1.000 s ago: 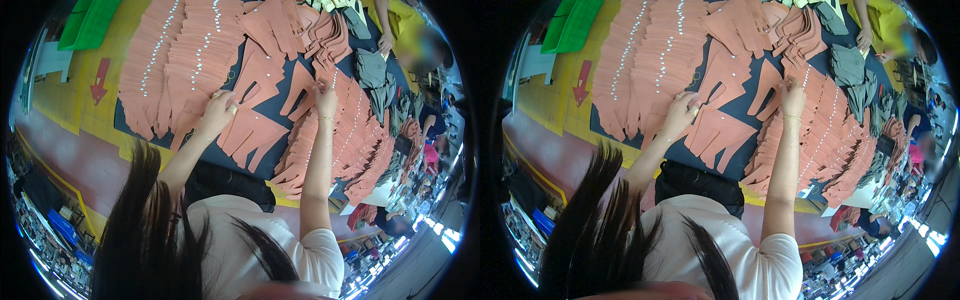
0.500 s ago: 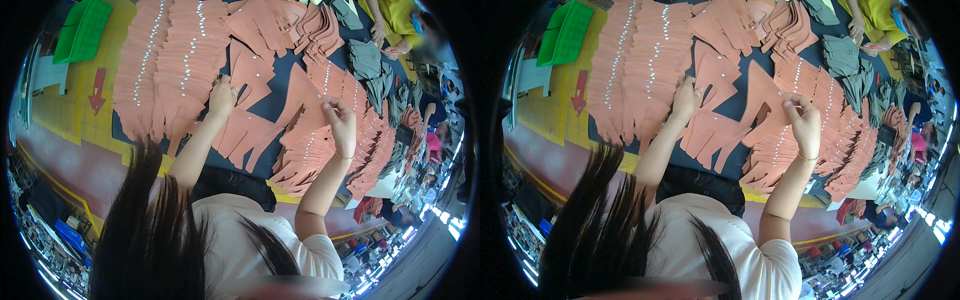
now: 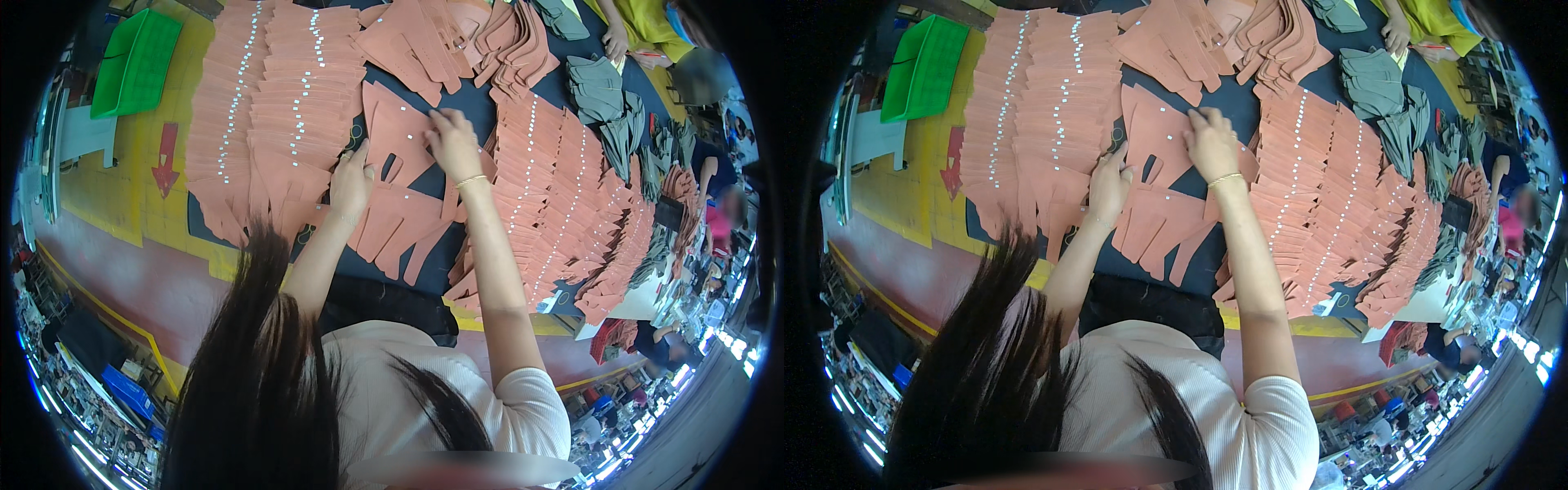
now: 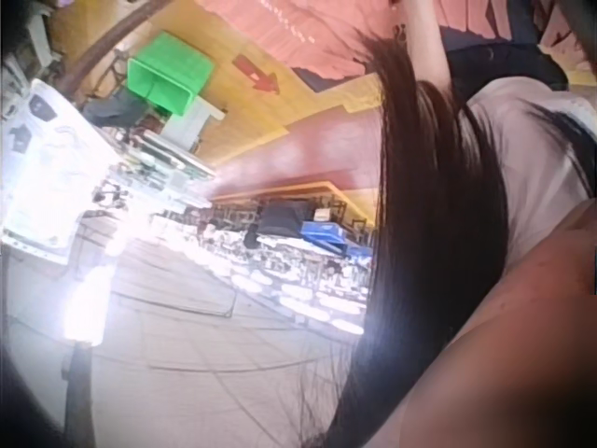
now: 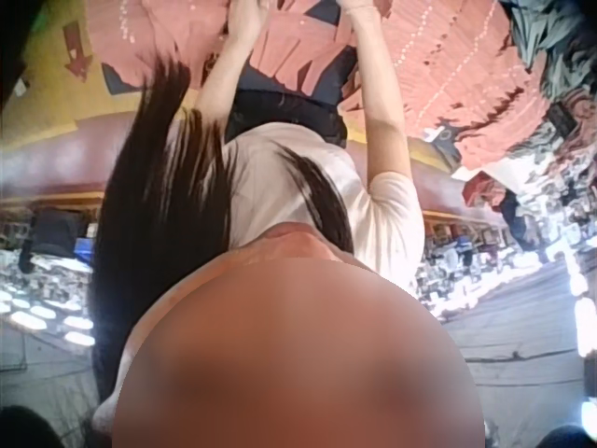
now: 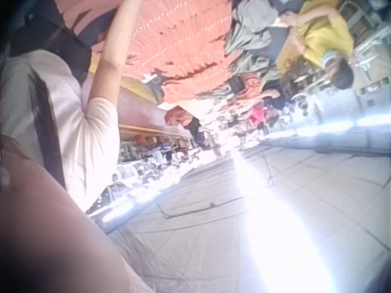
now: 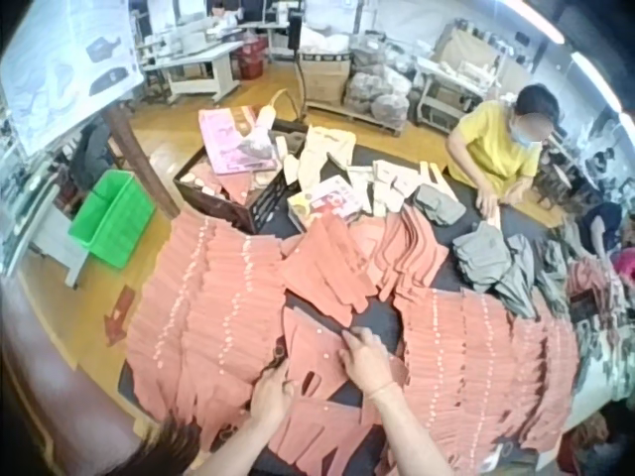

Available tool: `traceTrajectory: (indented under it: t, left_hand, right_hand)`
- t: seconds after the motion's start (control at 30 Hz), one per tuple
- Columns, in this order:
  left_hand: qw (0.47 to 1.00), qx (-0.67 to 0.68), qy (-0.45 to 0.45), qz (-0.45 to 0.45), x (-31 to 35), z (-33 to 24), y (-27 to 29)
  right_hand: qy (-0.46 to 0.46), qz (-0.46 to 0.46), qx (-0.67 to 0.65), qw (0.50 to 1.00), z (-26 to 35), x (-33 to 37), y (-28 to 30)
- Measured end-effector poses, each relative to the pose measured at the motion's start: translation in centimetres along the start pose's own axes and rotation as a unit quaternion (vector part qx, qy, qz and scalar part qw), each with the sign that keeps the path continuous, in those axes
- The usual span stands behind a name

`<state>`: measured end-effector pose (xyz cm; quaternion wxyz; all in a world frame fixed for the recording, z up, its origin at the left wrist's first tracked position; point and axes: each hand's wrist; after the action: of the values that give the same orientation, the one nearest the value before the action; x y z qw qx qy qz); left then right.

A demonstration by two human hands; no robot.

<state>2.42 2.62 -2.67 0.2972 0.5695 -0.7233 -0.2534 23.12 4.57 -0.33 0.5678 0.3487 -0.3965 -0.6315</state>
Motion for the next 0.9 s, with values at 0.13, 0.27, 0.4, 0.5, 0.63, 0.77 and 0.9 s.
traceTrajectory:
  t: [0.13,0.27,0.4,0.5,0.63,0.77,0.9]
  left_hand:
    - [0.992,-0.039,-0.100,-0.071,1.0,-0.3,0.0]
    - [0.996,0.063,-0.059,-0.018,1.3,-2.0,-0.5]
    - [0.991,0.009,-0.137,0.012,1.4,-2.9,0.0]
    - [0.991,0.005,-0.131,0.016,1.8,-2.8,0.5]
    - [0.996,0.041,-0.072,0.039,1.2,-2.1,0.5]
    - [0.998,0.052,-0.012,0.011,-0.3,-1.6,-0.2]
    - [0.979,0.121,0.137,0.090,-1.7,-1.0,-0.5]
  right_hand:
    - [-0.004,-0.005,0.036,0.999,1.7,0.7,-1.9]
    - [-0.016,0.032,-0.049,0.998,1.4,1.7,-2.0]
    - [-0.018,-0.089,-0.157,0.983,-0.8,0.5,-2.0]
    - [-0.112,-0.088,-0.260,0.955,-3.0,-0.5,-1.9]
    - [-0.161,-0.018,-0.293,0.942,-4.4,-2.5,-2.1]
    - [-0.088,0.014,-0.186,0.979,-3.4,-3.5,-2.5]
    - [-0.091,0.007,-0.135,0.987,-1.7,-3.5,-2.6]
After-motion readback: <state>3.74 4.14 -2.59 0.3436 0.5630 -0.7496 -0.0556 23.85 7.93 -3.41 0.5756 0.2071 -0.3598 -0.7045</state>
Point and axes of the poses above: each hand's wrist, its own x-axis away from the middle knuckle, its own y-axis out of the back of the hand, z = x × y, and after that the axes turned 1 degree about -x, right-handed
